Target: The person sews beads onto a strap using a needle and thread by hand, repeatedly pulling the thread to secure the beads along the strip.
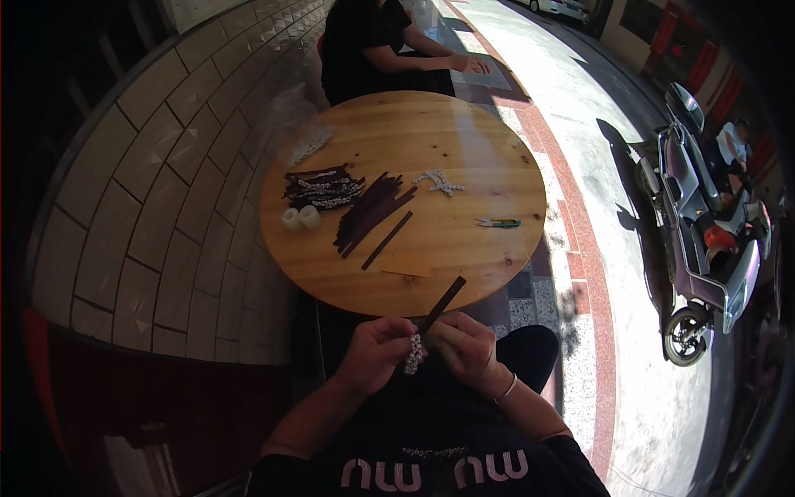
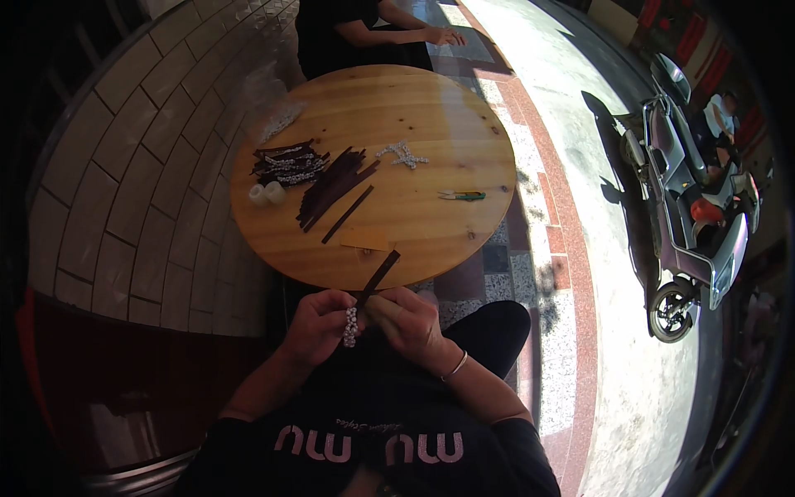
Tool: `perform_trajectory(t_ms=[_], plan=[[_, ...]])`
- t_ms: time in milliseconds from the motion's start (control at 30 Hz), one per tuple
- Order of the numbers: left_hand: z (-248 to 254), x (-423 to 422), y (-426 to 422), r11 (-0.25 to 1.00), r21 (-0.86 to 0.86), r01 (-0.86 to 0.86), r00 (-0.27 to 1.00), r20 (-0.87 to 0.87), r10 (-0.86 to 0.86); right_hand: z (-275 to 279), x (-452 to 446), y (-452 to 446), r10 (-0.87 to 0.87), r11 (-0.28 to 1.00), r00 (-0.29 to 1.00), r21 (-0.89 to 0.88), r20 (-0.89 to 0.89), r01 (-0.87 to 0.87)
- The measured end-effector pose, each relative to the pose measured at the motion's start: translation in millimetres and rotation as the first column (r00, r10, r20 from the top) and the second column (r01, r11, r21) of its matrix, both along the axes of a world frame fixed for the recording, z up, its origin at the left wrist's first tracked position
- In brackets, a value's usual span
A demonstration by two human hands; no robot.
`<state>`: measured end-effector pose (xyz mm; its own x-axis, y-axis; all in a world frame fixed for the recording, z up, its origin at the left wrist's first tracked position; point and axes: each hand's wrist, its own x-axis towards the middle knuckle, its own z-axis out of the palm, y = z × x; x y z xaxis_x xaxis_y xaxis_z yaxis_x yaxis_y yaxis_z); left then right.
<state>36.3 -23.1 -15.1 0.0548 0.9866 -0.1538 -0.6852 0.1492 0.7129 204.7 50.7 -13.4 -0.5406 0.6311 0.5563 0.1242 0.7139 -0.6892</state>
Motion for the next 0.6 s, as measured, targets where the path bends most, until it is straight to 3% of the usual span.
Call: perform_trajectory(t_ms=[133,400,533,600], plan=[[-1,-2,-2,0.999,0.04,0.005,1.0,0.012,-0.005,12,0,-3,0.049,0.996,0.999,-0.074,0.005,-0.049],[0,1,0,0.999,-0.01,-0.042,0.999,-0.019,0.042,17,-3,-3,0.01,0.998,1.0,0.056,0.024,-0.011],[6,-1,-3,0.999,0.009,-0.047,0.996,0.077,0.047,4,2,2,0.022,0.998,1.0,0.065,0.015,-0.023],[10,-6,-2,0.998,0.059,-0.032,0.993,0.112,0.026,-8,3,5,-0.068,0.994,0.997,-0.082,0.04,0.071]])
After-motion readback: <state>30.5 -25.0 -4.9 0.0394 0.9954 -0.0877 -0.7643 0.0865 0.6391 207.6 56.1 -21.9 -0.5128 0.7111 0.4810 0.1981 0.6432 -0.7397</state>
